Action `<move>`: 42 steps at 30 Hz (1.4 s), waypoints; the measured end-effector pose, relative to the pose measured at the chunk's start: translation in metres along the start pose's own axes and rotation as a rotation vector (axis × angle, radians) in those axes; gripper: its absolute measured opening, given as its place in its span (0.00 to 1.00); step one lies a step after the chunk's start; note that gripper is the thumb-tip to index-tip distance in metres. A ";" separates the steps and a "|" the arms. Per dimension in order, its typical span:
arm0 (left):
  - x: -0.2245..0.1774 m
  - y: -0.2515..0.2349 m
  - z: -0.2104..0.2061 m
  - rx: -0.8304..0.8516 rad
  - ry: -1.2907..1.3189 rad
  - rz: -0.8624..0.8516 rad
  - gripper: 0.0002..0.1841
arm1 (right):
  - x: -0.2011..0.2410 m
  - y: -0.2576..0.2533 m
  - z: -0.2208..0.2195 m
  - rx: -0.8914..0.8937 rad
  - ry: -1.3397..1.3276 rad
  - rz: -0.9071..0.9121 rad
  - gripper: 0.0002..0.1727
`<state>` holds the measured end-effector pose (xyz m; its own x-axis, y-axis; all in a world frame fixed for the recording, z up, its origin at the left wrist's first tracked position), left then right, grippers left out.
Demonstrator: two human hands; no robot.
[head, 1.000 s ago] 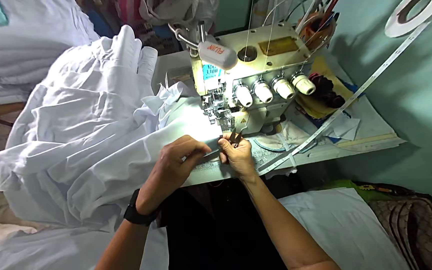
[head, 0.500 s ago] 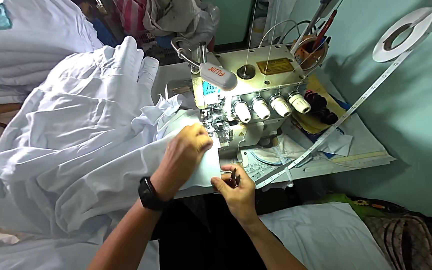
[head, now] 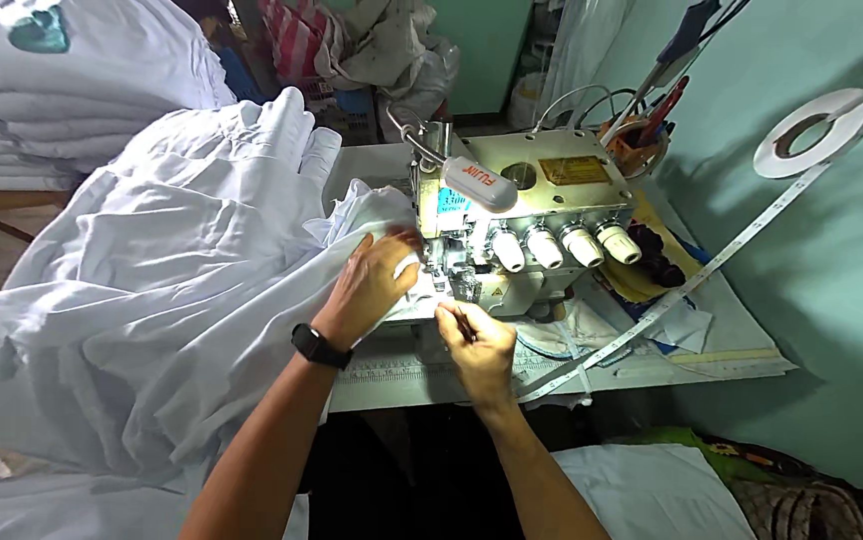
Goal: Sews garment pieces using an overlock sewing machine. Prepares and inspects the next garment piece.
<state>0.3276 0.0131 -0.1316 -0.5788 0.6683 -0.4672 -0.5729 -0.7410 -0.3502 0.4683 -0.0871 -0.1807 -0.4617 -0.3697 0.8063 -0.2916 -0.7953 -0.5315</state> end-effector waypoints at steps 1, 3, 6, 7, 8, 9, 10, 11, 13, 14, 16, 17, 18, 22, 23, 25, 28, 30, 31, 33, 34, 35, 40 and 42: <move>0.006 -0.008 0.000 0.001 0.003 0.022 0.14 | 0.001 0.011 -0.001 0.027 -0.051 0.010 0.07; 0.018 -0.025 0.001 0.008 0.021 0.080 0.14 | -0.010 0.043 -0.007 0.094 -0.126 -0.004 0.08; 0.038 -0.044 0.002 -0.018 0.061 0.194 0.16 | -0.036 0.081 -0.014 0.161 -0.047 0.019 0.10; 0.044 -0.047 0.002 -0.064 0.079 0.233 0.16 | -0.036 0.083 -0.012 0.187 -0.056 0.009 0.11; 0.047 -0.047 0.002 -0.106 0.097 0.284 0.17 | -0.033 0.080 -0.009 0.218 -0.104 -0.040 0.12; 0.047 -0.043 0.003 -0.129 0.109 0.359 0.19 | -0.029 0.074 -0.005 0.247 -0.179 -0.114 0.13; 0.044 -0.038 0.004 -0.137 0.129 0.450 0.21 | -0.024 0.065 0.001 0.284 -0.248 -0.189 0.14; 0.038 -0.029 0.006 -0.141 0.160 0.534 0.23 | -0.020 0.054 0.008 0.320 -0.268 -0.221 0.19; 0.019 0.004 0.007 -0.131 0.255 0.674 0.27 | -0.015 0.032 0.020 0.368 -0.138 -0.157 0.36; 0.007 0.027 0.005 -0.111 0.307 0.714 0.31 | -0.010 0.020 0.024 0.362 -0.033 -0.094 0.37; -0.012 0.066 -0.004 -0.100 0.346 0.737 0.41 | 0.005 -0.003 0.028 0.322 0.201 0.080 0.30; -0.018 0.076 -0.008 -0.119 0.323 0.730 0.47 | 0.015 -0.014 0.027 0.316 0.328 0.167 0.24; -0.023 0.082 -0.011 -0.146 0.290 0.721 0.51 | 0.026 -0.024 0.024 0.335 0.458 0.231 0.19; -0.030 0.095 -0.021 -0.262 0.174 0.640 0.38 | 0.057 -0.047 -0.005 0.492 0.717 0.278 0.12; -0.032 0.101 -0.022 -0.296 0.140 0.606 0.32 | 0.058 -0.049 -0.012 0.517 0.704 0.287 0.12; -0.038 0.125 -0.020 -0.332 0.154 0.546 0.20 | 0.052 -0.046 -0.017 0.515 0.590 0.308 0.13; -0.053 0.177 -0.014 -0.320 0.413 0.335 0.11 | 0.037 -0.025 -0.006 0.399 0.370 0.317 0.12; -0.061 0.211 -0.017 -0.334 0.605 0.241 0.08 | 0.024 0.000 -0.003 0.356 0.258 0.284 0.13; -0.064 0.226 -0.018 -0.338 0.673 0.220 0.08 | 0.017 0.013 -0.004 0.349 0.227 0.262 0.13; -0.066 0.246 -0.021 -0.330 0.822 0.191 0.12 | 0.007 0.035 -0.008 0.345 0.223 0.223 0.15; -0.067 0.253 -0.021 -0.329 0.865 0.183 0.13 | 0.004 0.044 -0.010 0.348 0.226 0.214 0.15; -0.068 0.258 -0.022 -0.330 0.887 0.182 0.13 | 0.002 0.052 -0.013 0.350 0.232 0.212 0.16; -0.071 0.267 -0.021 -0.350 0.901 0.187 0.14 | -0.001 0.078 -0.029 0.331 0.297 0.200 0.13; -0.073 0.265 -0.020 -0.349 0.894 0.173 0.14 | 0.000 0.085 -0.030 0.321 0.234 0.175 0.12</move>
<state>0.2294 -0.2331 -0.2065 0.0974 0.3593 -0.9281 -0.2342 -0.8981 -0.3722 0.4182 -0.1397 -0.2337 -0.6696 -0.4228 0.6106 0.0663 -0.8529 -0.5179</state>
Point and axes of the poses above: each hand's wrist, its own y-axis away from the middle knuckle, its own z-axis out of the back of the hand, x = y × z, the point moved 3 cm from there along -y, towards the middle knuckle, and after that the axes turned 2 degrees about x, right-handed, at the moved point
